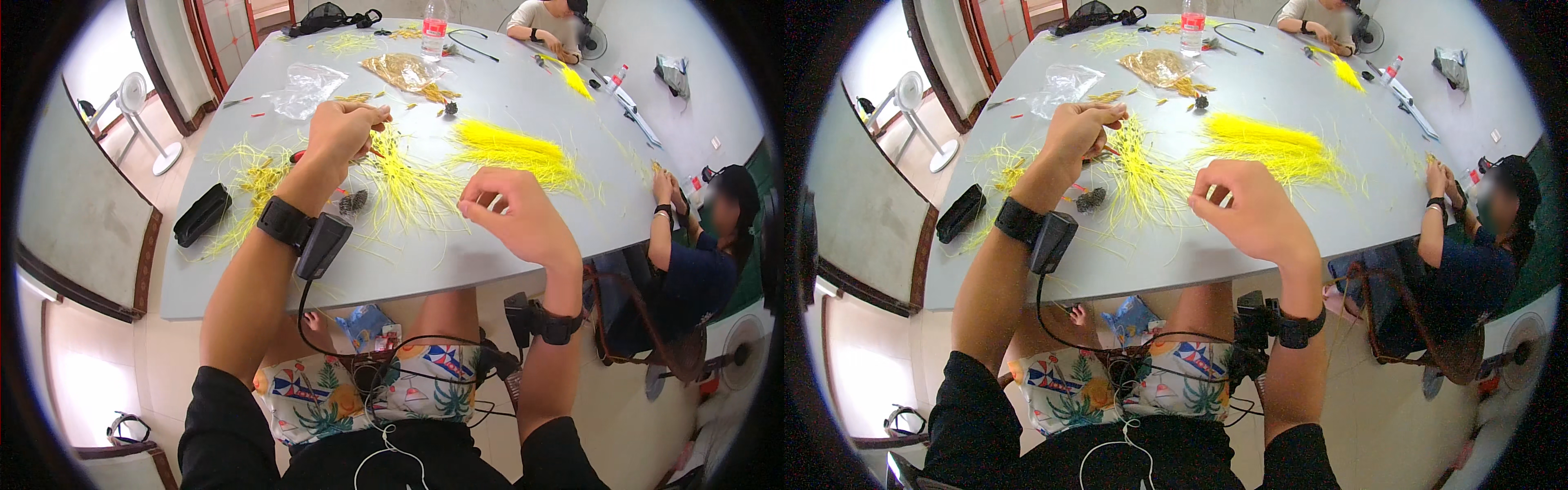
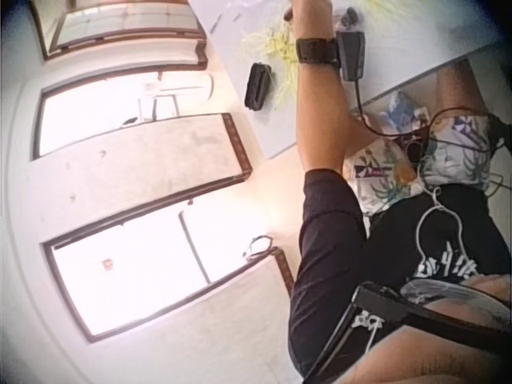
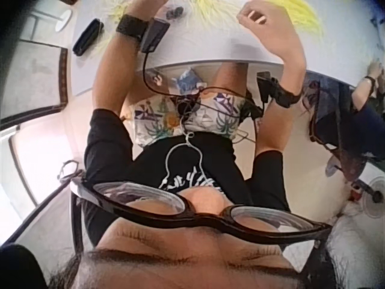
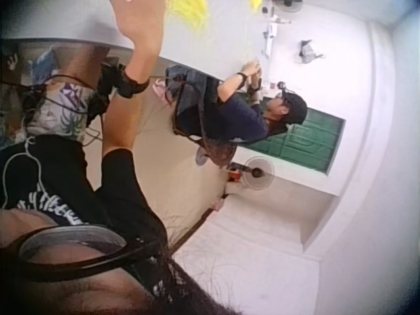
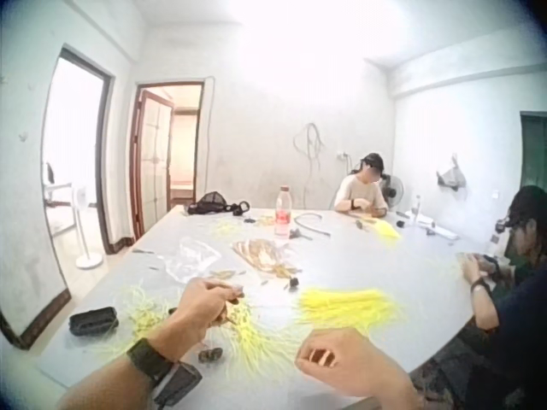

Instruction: Assembling fishing lures by tying yellow fiber strands to lure components.

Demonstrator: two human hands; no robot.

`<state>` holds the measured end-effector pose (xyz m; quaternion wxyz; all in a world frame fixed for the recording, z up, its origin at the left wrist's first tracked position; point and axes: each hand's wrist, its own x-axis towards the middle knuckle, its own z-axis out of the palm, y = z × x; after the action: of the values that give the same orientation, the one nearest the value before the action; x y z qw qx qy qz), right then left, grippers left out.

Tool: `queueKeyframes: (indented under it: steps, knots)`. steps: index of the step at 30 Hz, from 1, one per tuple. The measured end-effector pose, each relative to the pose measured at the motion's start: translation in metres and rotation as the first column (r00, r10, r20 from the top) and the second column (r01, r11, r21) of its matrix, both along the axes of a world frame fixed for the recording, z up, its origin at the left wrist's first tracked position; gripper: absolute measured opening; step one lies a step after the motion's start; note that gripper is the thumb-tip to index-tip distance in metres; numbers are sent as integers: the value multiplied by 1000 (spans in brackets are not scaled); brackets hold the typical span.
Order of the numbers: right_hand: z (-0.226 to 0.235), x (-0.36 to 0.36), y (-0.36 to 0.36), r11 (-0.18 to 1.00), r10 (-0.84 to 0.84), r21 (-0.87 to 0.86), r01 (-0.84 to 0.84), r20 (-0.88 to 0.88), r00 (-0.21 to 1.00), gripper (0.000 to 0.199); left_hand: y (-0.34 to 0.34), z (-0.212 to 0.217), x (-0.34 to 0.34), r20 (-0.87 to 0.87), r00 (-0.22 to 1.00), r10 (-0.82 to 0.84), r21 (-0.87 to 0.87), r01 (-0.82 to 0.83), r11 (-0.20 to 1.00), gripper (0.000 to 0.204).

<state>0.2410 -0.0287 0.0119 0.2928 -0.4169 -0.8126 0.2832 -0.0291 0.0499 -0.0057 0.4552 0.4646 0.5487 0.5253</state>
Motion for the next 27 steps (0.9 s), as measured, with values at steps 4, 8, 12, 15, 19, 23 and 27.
queueKeyframes:
  steps: [4,8,12,15,19,23,27]
  knots:
    - [-1,11,-1,994,78,-82,-65,165,983,18,7,-9,1,-152,987,42,-8,-43,999,26]
    - [22,30,-23,977,196,-146,-157,304,932,16,13,-10,-3,-237,971,11,-25,-18,1000,35]
    - [51,5,-55,888,456,0,-461,132,880,16,8,-24,-15,-409,903,132,182,-61,981,47]
    - [66,-24,-97,721,679,241,-649,-59,732,18,6,-19,-7,-382,909,163,146,-115,983,55]
    - [91,-34,-154,782,610,263,-565,-138,780,19,15,-5,29,-251,965,78,140,-44,989,49]
    - [83,-64,-142,805,555,510,-303,-468,688,23,8,-21,-27,-187,956,225,153,-198,968,40]
    - [94,-68,-169,871,332,491,-30,-541,773,27,10,5,5,28,998,64,223,-68,972,43]
